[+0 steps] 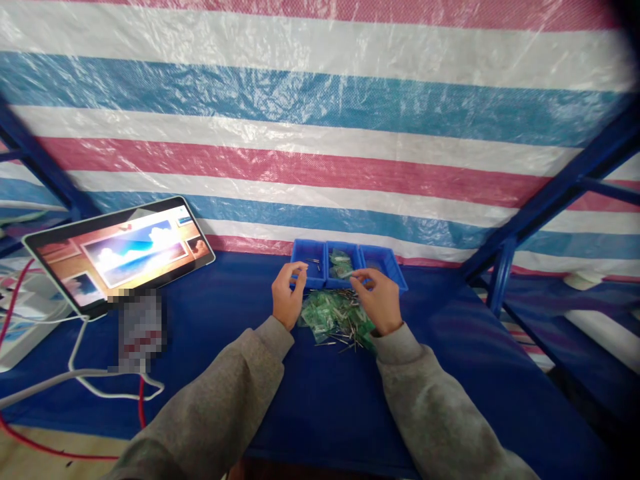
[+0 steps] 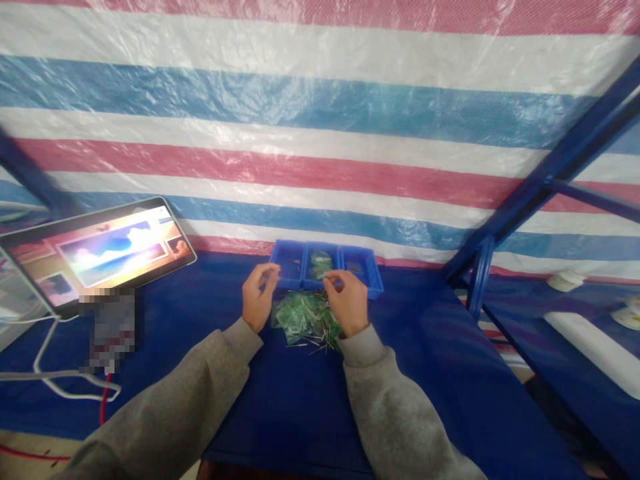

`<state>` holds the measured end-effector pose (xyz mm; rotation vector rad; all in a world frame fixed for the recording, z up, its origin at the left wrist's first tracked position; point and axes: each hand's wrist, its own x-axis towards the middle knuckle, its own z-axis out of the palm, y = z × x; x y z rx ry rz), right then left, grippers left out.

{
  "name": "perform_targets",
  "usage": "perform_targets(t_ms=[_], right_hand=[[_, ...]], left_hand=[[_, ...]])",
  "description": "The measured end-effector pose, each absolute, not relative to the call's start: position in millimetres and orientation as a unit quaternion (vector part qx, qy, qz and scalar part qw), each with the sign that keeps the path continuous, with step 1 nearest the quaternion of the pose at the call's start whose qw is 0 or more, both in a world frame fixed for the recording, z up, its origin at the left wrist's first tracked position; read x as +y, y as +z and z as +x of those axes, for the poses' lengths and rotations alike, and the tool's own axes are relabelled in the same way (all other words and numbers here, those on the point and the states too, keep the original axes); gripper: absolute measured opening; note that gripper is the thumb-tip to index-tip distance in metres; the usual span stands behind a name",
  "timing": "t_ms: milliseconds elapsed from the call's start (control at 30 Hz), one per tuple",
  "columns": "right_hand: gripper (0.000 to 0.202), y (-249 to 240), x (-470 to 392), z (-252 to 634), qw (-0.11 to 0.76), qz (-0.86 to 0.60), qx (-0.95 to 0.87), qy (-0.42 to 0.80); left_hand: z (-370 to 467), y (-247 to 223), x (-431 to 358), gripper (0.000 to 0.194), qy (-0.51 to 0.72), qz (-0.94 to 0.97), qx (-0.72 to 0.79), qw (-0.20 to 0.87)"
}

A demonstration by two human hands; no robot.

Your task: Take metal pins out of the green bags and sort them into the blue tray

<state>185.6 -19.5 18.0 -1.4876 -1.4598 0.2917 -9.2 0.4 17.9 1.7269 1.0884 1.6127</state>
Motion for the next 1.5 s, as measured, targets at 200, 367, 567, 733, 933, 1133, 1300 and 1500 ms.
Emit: perform_targets(t_ms=[200,367,567,733,933,1133,1300,1500], right_hand=[[0.001,27,-41,163,0.208,-0.452,-0.825,0.267],[0.015,16,-47,151,0.147,-0.439,-0.858,0.224],[0.014,13,-48,150,0.114,-0.444,-0.865,0.204],[0.016,20,-50,146,0.1,-0.441,-0.869,0.203],[0.009,33,-45,155,0.221,-0.453,-0.853,0.132],[0.009,17,-32,168,0.346,-0.497,-0.793,0.058],[0.014,10,-27,168,0.427,-0.492,-0.752,0.099],[0.025,4,-24,162,0.555,-0.48,-0.616,0.285]], left_hand=[[-11,16,1,0.018,0.6,0.638,0.401,0.267],[-11,14,2,0.017,0.597,0.641,0.401,0.269],[-11,13,2,0.016,0.597,0.649,0.394,0.258],[-12,12,3,0.016,0.594,0.657,0.394,0.245],[-11,8,3,0.015,0.598,0.656,0.39,0.246],[-8,8,0,0.018,0.574,0.681,0.382,0.248],[-5,6,-3,0.02,0.537,0.736,0.351,0.214],[-3,-2,0,0.014,0.525,0.777,0.307,0.161]])
